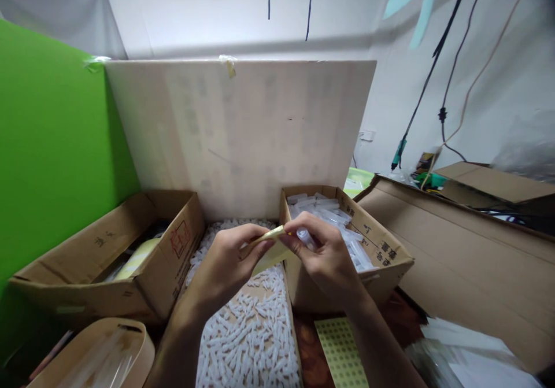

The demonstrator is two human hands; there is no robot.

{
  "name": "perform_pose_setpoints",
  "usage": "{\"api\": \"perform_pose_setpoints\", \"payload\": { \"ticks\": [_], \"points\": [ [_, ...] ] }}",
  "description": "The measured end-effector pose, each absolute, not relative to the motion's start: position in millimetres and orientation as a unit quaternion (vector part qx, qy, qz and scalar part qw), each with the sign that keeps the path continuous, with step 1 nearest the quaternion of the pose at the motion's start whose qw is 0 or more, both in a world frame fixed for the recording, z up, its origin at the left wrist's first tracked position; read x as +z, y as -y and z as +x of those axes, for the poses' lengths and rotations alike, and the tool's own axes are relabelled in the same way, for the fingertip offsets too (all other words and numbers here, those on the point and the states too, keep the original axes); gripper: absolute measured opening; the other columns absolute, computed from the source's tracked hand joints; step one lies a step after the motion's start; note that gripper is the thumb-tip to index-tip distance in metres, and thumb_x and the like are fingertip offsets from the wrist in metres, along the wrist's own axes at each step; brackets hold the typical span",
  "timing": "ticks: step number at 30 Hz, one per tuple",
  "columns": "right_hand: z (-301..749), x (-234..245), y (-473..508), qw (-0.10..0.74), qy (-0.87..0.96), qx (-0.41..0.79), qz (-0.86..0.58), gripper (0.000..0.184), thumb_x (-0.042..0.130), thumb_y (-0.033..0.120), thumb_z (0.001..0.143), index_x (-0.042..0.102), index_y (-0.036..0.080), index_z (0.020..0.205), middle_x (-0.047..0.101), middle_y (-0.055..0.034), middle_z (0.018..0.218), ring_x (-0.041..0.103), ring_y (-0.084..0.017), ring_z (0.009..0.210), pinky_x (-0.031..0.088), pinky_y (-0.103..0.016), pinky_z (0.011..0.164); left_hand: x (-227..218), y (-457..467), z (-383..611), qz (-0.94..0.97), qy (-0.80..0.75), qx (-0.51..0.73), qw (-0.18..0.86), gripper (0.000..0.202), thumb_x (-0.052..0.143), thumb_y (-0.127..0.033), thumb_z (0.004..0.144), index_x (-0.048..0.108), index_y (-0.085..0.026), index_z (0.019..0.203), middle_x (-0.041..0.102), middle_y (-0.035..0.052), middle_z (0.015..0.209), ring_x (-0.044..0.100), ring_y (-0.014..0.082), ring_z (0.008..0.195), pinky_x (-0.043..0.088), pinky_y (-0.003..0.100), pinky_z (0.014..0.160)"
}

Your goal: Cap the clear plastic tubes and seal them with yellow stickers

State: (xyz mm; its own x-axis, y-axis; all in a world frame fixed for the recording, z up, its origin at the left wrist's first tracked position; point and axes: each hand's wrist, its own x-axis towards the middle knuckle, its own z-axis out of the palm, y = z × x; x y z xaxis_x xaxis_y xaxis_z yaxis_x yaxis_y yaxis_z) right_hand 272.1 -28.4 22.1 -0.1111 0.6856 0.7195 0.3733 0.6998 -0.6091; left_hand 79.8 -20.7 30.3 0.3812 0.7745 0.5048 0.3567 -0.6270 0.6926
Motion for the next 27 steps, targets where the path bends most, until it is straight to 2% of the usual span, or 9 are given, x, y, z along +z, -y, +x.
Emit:
{"api": "perform_pose_setpoints", "payload": {
  "ticks": [4,6,8,12,17,21,27],
  "points": [
    [274.7,23.6,28.9,0.567,0.725,0.125,-0.371,0.014,0.075,0.029,0.089,0.067,0.022,0.098,0.061,-0.0012,0.088,0.058,-0.016,0.076,0.045,-0.029,0.065,31.6,24.3,83.0,0.764,-0.374,0.467,0.244,0.021,0.066,-0.034,0.093,0.078,-0.017,0.089,0.077,0.0024,0.084,0.069,0.0154,0.076,0.050,0.023,0.068],
    [277.0,25.0,29.3,0.561,0.740,0.109,-0.356,0.021,0.077,0.029,0.087,0.069,0.022,0.105,0.062,-0.0029,0.093,0.061,-0.017,0.082,0.047,-0.030,0.069,32.7,26.8,83.9,0.765,-0.375,0.462,0.248,0.021,0.068,-0.034,0.092,0.078,-0.017,0.086,0.077,0.0020,0.080,0.068,0.0151,0.073,0.049,0.023,0.066],
    [278.9,26.2,29.6,0.551,0.758,0.115,-0.331,0.018,0.074,0.025,0.089,0.072,0.022,0.107,0.066,-0.0040,0.095,0.064,-0.018,0.086,0.049,-0.031,0.074,33.9,29.0,84.1,0.774,-0.372,0.449,0.246,0.023,0.067,-0.035,0.092,0.077,-0.016,0.083,0.075,0.0017,0.076,0.066,0.0146,0.069,0.047,0.023,0.062],
    [280.2,27.9,30.9,0.530,0.773,0.167,-0.306,0.010,0.070,0.021,0.093,0.077,0.024,0.099,0.071,-0.0029,0.089,0.067,-0.017,0.081,0.051,-0.031,0.073,35.7,30.8,82.8,0.796,-0.374,0.427,0.211,0.031,0.064,-0.038,0.093,0.076,-0.016,0.076,0.072,0.0014,0.067,0.061,0.0133,0.061,0.042,0.024,0.057],
    [279.8,28.8,32.0,0.525,0.777,0.173,-0.300,0.005,0.072,0.021,0.091,0.077,0.023,0.091,0.072,-0.0025,0.086,0.067,-0.016,0.079,0.051,-0.030,0.071,36.6,30.6,81.8,0.791,-0.379,0.433,0.210,0.029,0.066,-0.038,0.092,0.077,-0.017,0.075,0.073,0.0010,0.068,0.062,0.0134,0.062,0.043,0.024,0.058],
    [279.5,27.5,31.5,0.537,0.773,0.158,-0.298,0.007,0.070,0.018,0.091,0.074,0.021,0.086,0.071,-0.0017,0.082,0.066,-0.015,0.075,0.050,-0.029,0.069,36.6,31.5,82.5,0.787,-0.385,0.432,0.214,0.032,0.067,-0.041,0.091,0.077,-0.017,0.072,0.072,0.0014,0.065,0.061,0.0137,0.060,0.043,0.024,0.056],
    [279.4,26.0,32.4,0.535,0.777,0.132,-0.304,0.009,0.068,0.015,0.091,0.074,0.020,0.088,0.070,-0.0018,0.081,0.065,-0.016,0.074,0.049,-0.030,0.068,36.3,32.8,86.4,0.771,-0.398,0.444,0.224,0.030,0.069,-0.039,0.089,0.075,-0.017,0.070,0.070,0.0001,0.062,0.060,0.0130,0.059,0.042,0.023,0.054]
  ]
}}
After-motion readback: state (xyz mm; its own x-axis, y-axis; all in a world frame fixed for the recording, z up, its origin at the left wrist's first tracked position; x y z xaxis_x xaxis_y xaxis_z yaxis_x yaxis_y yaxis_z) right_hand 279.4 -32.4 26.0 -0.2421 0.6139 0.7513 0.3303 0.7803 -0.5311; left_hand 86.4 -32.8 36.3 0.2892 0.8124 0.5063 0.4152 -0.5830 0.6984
